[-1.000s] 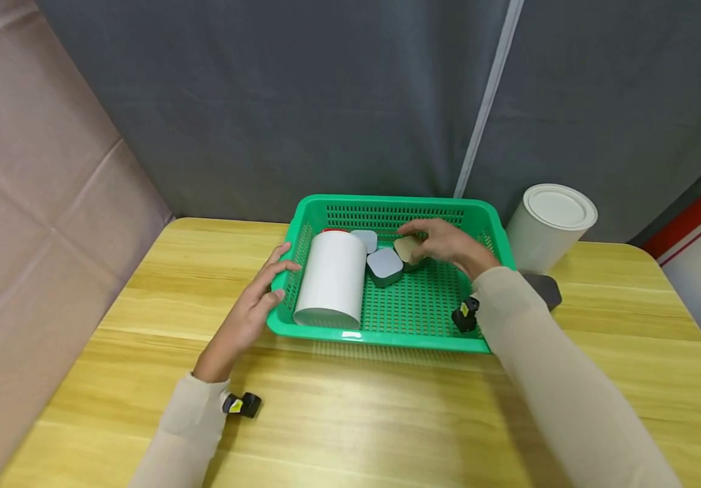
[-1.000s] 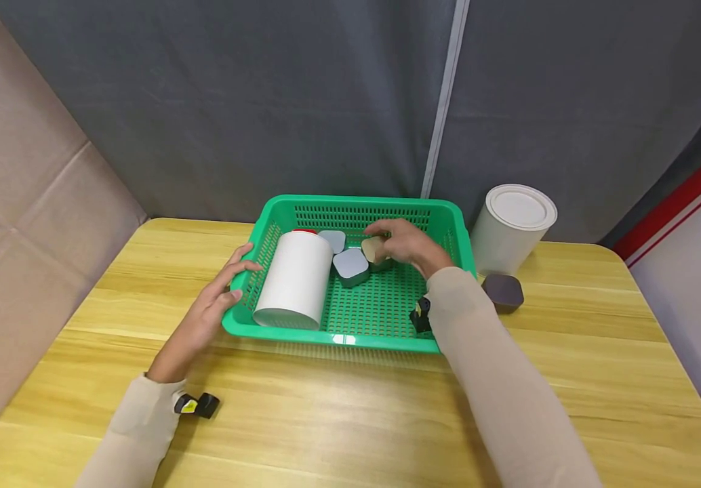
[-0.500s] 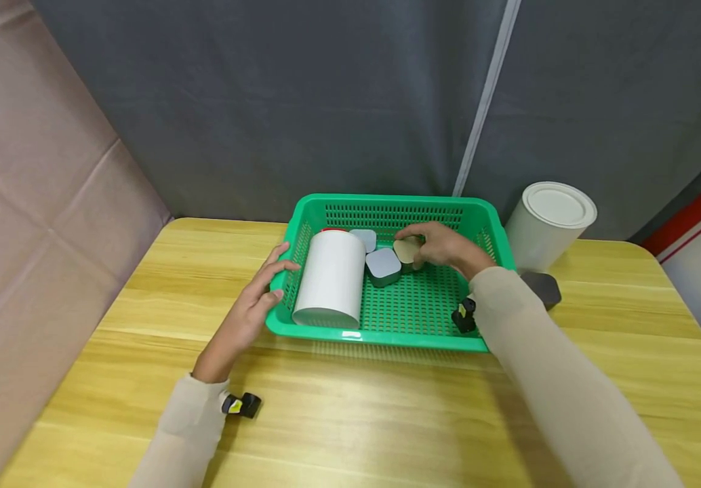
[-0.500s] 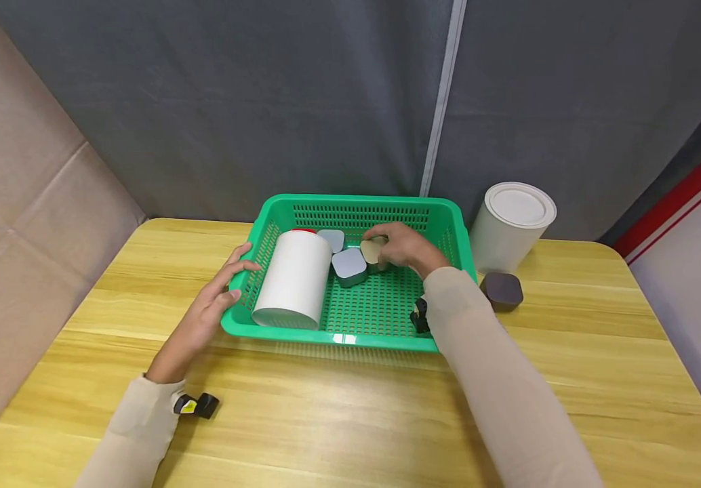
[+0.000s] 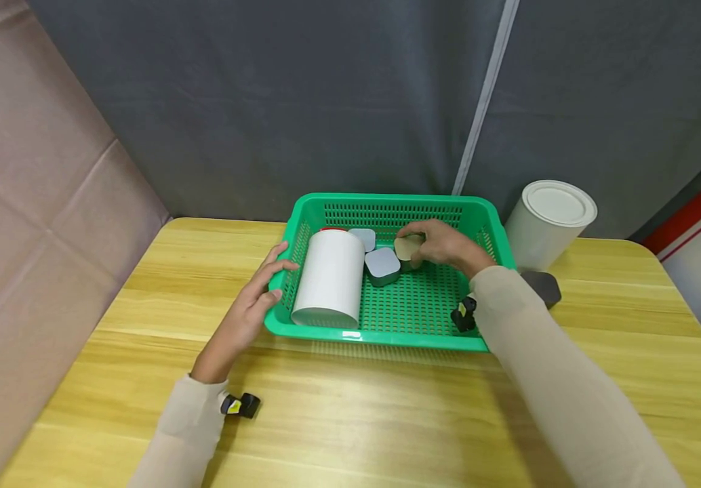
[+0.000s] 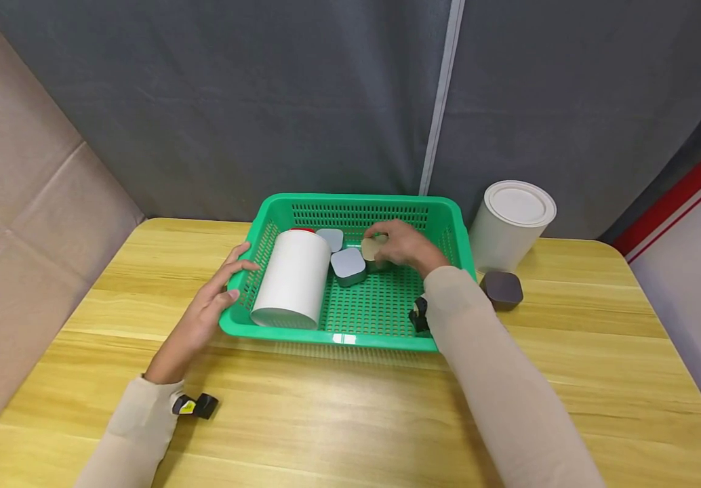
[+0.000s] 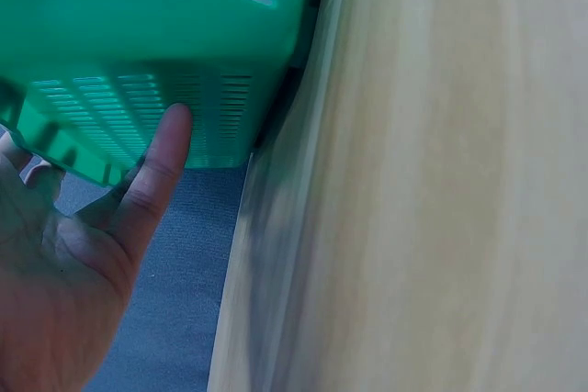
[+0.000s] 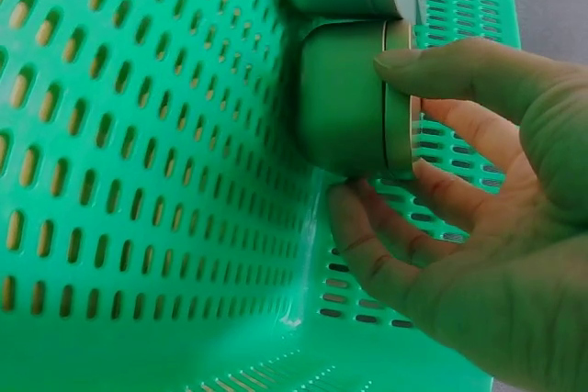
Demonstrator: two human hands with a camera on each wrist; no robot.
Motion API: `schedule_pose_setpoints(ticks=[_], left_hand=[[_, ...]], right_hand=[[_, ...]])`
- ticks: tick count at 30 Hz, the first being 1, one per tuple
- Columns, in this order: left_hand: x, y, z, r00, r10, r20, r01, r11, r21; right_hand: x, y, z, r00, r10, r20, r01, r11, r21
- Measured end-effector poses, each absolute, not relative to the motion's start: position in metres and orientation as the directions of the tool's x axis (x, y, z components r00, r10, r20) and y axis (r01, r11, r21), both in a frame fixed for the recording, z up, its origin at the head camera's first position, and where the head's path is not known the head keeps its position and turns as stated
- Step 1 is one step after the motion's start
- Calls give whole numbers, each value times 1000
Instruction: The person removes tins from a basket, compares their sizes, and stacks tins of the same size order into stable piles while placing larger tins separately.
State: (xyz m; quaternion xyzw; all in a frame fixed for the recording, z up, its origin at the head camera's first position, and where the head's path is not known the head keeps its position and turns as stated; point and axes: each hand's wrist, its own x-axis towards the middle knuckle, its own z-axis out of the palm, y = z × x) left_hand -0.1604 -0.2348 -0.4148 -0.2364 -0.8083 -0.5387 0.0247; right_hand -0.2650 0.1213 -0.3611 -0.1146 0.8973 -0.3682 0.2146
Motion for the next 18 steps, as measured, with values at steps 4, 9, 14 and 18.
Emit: schedule_pose_setpoints(ticks=[4,9,14,18], left_hand=[[-160,-235,-415,-885,356,300,413,303,859],[-160,-234,-416,-885,356,302,414,302,859],[-159,-234,-415,-883,358,303,417,304,857],[-159,-234,-415,-883,356,305,418,302,857]], right_hand=[[-264,123,-358,-885,-357,-298,-30,683,-730],[-262,124,-353,-888,-361,-287,-13,641,-767],[-259,125,-348,-894,-363,-264,-22,624,-781],[-259,125,-346,-897,-362,-254,-24,612,-790]])
